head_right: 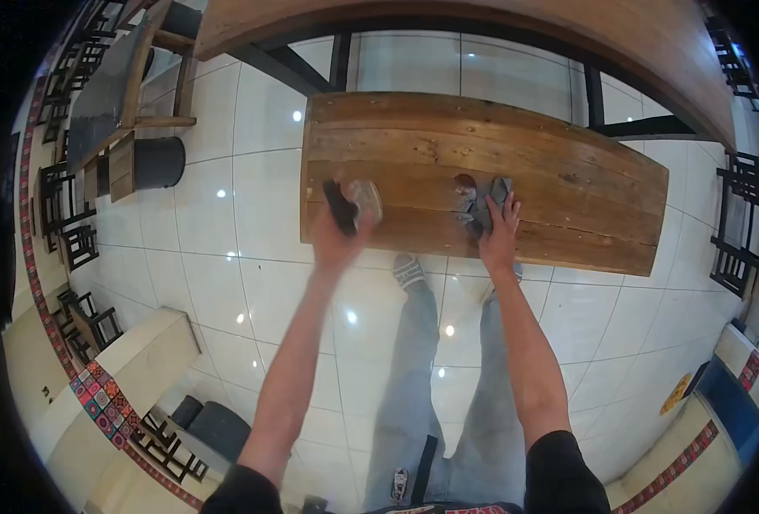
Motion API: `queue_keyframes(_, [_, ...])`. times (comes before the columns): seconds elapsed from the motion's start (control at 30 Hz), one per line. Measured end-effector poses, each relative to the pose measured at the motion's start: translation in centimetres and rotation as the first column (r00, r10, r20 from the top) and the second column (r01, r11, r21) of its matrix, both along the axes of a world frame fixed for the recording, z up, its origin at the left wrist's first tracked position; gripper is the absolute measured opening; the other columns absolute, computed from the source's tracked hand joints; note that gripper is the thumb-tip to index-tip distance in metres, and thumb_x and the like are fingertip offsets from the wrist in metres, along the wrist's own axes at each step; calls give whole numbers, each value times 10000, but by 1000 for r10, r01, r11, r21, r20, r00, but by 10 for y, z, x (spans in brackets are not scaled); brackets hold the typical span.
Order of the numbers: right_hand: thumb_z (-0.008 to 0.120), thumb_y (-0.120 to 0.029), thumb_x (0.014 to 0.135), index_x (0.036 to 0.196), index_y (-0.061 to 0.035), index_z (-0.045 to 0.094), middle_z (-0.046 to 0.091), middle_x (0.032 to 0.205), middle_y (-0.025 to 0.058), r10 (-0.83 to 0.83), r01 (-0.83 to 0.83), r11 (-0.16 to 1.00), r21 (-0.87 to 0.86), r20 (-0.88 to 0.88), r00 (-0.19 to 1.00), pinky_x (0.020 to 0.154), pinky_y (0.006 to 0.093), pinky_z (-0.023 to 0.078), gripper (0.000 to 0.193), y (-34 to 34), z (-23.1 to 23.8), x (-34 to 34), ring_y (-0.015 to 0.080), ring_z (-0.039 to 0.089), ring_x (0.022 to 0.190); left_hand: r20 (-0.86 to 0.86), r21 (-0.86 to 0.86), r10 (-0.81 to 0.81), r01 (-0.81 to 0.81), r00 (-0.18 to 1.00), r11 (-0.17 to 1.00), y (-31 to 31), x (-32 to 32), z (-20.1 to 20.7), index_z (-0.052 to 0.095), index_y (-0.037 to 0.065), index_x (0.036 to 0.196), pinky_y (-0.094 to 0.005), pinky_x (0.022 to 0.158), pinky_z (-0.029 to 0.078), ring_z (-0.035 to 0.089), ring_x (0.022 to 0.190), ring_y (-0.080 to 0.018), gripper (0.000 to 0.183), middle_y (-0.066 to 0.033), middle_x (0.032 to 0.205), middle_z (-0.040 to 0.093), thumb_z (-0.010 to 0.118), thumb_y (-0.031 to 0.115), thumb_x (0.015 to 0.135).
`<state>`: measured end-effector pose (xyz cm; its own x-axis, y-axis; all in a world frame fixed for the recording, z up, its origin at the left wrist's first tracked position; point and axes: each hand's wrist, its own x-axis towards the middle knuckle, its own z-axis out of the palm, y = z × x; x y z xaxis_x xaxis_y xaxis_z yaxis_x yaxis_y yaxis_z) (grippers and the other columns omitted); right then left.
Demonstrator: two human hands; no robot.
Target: The person is wiping down red plastic tissue boxes with a cloth and a spray cleaner in a restaurant setting.
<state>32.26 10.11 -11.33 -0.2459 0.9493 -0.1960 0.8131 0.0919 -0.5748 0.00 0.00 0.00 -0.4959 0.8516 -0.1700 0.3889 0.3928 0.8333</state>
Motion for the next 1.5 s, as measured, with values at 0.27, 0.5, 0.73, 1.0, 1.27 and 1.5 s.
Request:
queue_keyframes(0.27, [633,-12,904,1531,-69,567,585,1543,244,74,-158,947,-279,-287,955,1264,460,383,634,-49,103,3,437,511,1472,151,-182,13,15,988,983,-81,37,25,47,137,1750,-453,1020,560,710,1183,-382,1069,-231,1497,611,782,184,975])
queue_keyframes(0.5, [667,-151,996,1459,-85,641,670,1469,188,-33,-119,933,-340,-408,913,1171,421,476,468,-129,254,58,370,602,1412,145,-86,-135,149,980,985,-141,105,135,526,1,1484,-440,911,536,656,1007,-337,704,-147,1061,670,824,337,941])
queue_keyframes(0.73, [692,-197,994,1424,-150,694,727,1384,165,-164,5,934,-357,-415,895,1105,411,530,433,-140,342,190,352,678,1318,184,67,-205,196,961,978,-122,192,185,415,-13,1599,-410,1113,509,633,1354,-365,833,-247,1402,653,819,267,926])
queue_keyframes(1.0, [635,-123,1057,1450,-85,672,726,1400,150,-369,355,925,-136,-543,754,1141,388,506,397,-104,407,424,280,669,1340,89,272,-564,525,821,807,28,446,298,557,52,1489,-426,991,547,696,1062,-282,650,-129,1137,716,747,80,868])
queue_keyframes(1.27, [621,-94,1071,1429,-58,682,724,1405,112,-537,600,787,-145,-638,552,1126,357,489,365,-89,498,597,212,652,1326,114,371,-900,822,421,432,112,677,398,564,58,1472,-389,942,552,712,1027,-236,623,-135,1127,736,724,69,870])
queue_keyframes(1.5, [621,-140,1097,1435,-84,684,724,1408,85,-629,709,679,-187,-647,431,1124,353,476,348,-63,501,711,192,643,1322,315,222,-920,925,232,309,180,825,406,642,90,1376,-318,759,528,637,824,-107,502,-33,891,691,741,62,884])
